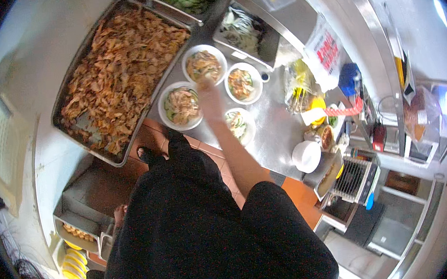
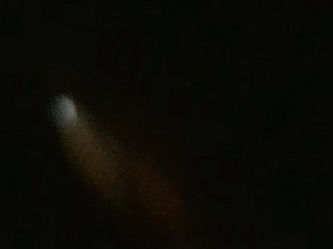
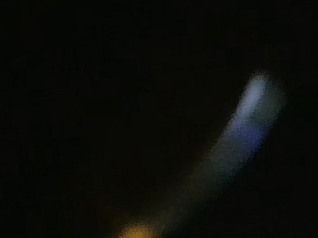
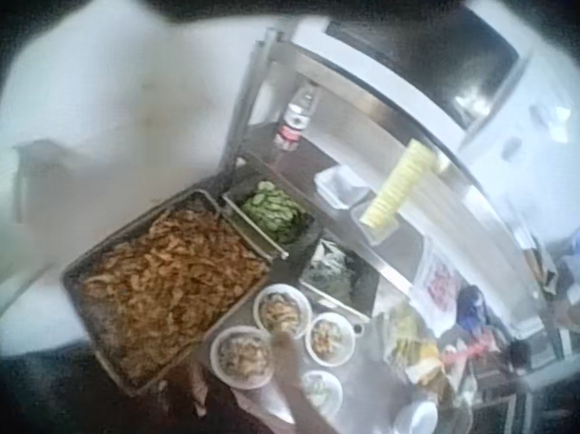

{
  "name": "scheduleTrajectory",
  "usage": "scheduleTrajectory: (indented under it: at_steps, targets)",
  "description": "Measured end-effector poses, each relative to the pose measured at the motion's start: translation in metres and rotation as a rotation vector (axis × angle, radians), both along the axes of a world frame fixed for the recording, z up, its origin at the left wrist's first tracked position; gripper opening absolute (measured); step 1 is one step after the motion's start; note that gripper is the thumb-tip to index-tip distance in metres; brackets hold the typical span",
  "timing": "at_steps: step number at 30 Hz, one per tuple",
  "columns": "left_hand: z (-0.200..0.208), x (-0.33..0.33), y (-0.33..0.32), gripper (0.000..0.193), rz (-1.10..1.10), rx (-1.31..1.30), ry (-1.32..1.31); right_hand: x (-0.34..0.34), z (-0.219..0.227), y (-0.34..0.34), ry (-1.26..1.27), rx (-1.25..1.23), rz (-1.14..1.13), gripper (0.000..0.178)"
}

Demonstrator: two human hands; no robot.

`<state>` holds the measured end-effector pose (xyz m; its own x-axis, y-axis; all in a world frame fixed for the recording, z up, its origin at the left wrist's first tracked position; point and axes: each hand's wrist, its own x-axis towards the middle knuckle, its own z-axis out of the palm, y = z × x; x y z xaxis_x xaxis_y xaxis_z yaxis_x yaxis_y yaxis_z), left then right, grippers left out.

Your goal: The person assembles bowls of food by adding sliced cucumbers, shredded cabbage, and shredded meat from metal trays into multiple white bowls. The person uses gloved hands to transfer ingredients and arranges the bowls on the stainless steel counter.

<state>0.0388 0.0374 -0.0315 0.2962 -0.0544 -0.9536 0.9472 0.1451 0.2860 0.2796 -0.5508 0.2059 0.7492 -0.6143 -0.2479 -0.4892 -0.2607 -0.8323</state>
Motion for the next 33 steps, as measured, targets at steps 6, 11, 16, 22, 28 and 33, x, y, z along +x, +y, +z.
scheduleTrajectory:
  at_steps: [6,11,16,22,28,33]
  targets:
    - [-0.005,0.111,-0.004,0.016,0.139,-0.303,-0.029,-0.032,-0.037,-0.188,0.324,-0.312,-0.103,0.034]
    - [0.035,0.149,-0.061,0.017,-0.287,0.091,-0.314,-0.024,-0.073,-0.237,0.466,-0.262,0.204,0.033]
    - [0.06,0.145,-0.089,0.015,-0.385,0.187,-0.248,-0.028,-0.069,-0.238,0.332,-0.283,0.055,0.033]
    - [0.032,0.109,-0.046,0.013,-0.116,0.158,-0.118,-0.088,-0.022,-0.184,0.58,-0.021,0.475,0.02]
    - [-0.001,0.077,-0.016,0.013,-0.007,-0.057,-0.005,-0.135,-0.025,-0.131,0.647,-0.162,0.436,0.032]
    - [-0.014,0.092,-0.02,0.014,0.068,-0.335,0.056,-0.142,-0.05,-0.148,0.876,-0.208,0.363,0.034]
